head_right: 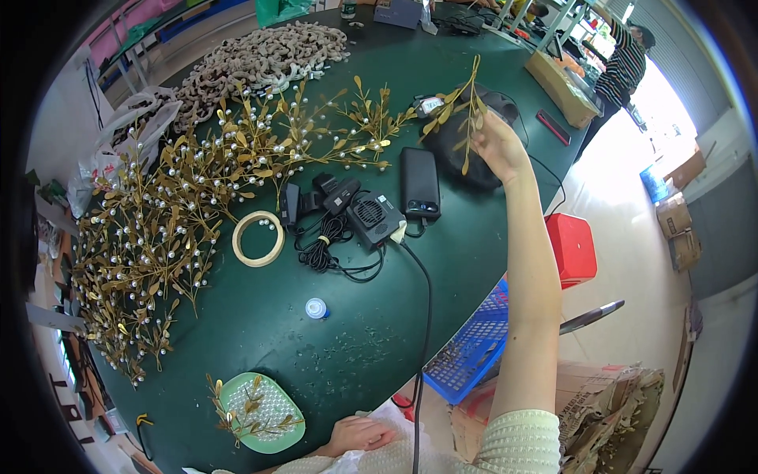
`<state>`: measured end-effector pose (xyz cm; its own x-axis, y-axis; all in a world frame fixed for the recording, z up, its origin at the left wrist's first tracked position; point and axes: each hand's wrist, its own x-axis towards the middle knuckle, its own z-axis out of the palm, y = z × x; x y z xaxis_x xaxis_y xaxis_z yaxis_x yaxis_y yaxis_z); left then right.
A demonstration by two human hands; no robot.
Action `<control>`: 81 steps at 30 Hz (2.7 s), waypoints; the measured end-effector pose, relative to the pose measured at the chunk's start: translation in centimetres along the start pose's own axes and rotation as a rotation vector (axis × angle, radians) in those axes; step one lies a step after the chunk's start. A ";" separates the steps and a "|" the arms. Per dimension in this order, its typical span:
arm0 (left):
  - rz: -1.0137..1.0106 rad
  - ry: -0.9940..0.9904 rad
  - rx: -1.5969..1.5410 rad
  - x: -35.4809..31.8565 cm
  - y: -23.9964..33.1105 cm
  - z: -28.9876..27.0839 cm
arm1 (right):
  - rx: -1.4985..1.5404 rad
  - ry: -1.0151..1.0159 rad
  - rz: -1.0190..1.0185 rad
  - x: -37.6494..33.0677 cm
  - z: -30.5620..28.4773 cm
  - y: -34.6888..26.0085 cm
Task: The person picks up decorative branches, attaches pearls to them by hand, and places the finished pieces into a blue basket.
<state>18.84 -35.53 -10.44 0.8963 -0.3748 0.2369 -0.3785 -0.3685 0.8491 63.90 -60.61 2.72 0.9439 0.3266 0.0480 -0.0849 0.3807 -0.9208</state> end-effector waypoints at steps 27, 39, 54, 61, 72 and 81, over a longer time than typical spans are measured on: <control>0.074 0.001 0.157 0.1 0.2 0.4 | -1.136 0.415 -0.214 -25.6 3.2 -1.5; 0.014 -0.044 0.088 -0.2 0.1 0.0 | -1.208 -0.392 -0.213 -21.5 15.5 3.1; -0.008 -0.024 0.085 -0.4 0.1 -0.1 | -1.227 -0.129 -0.347 -5.6 15.0 5.9; -0.042 -0.076 0.009 -0.3 0.2 -0.6 | -1.555 -0.288 -0.629 2.8 17.0 10.4; 0.006 0.031 -0.077 0.3 0.1 -0.5 | -1.579 -0.159 -0.674 6.2 20.9 13.4; -0.009 0.050 -0.055 0.1 0.3 -0.7 | -1.675 -0.111 -1.216 3.6 23.4 10.5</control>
<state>18.95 -35.09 -9.82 0.9106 -0.3280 0.2513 -0.3583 -0.3236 0.8757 58.92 -35.23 2.31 0.2577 0.6353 0.7280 0.7977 -0.5651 0.2107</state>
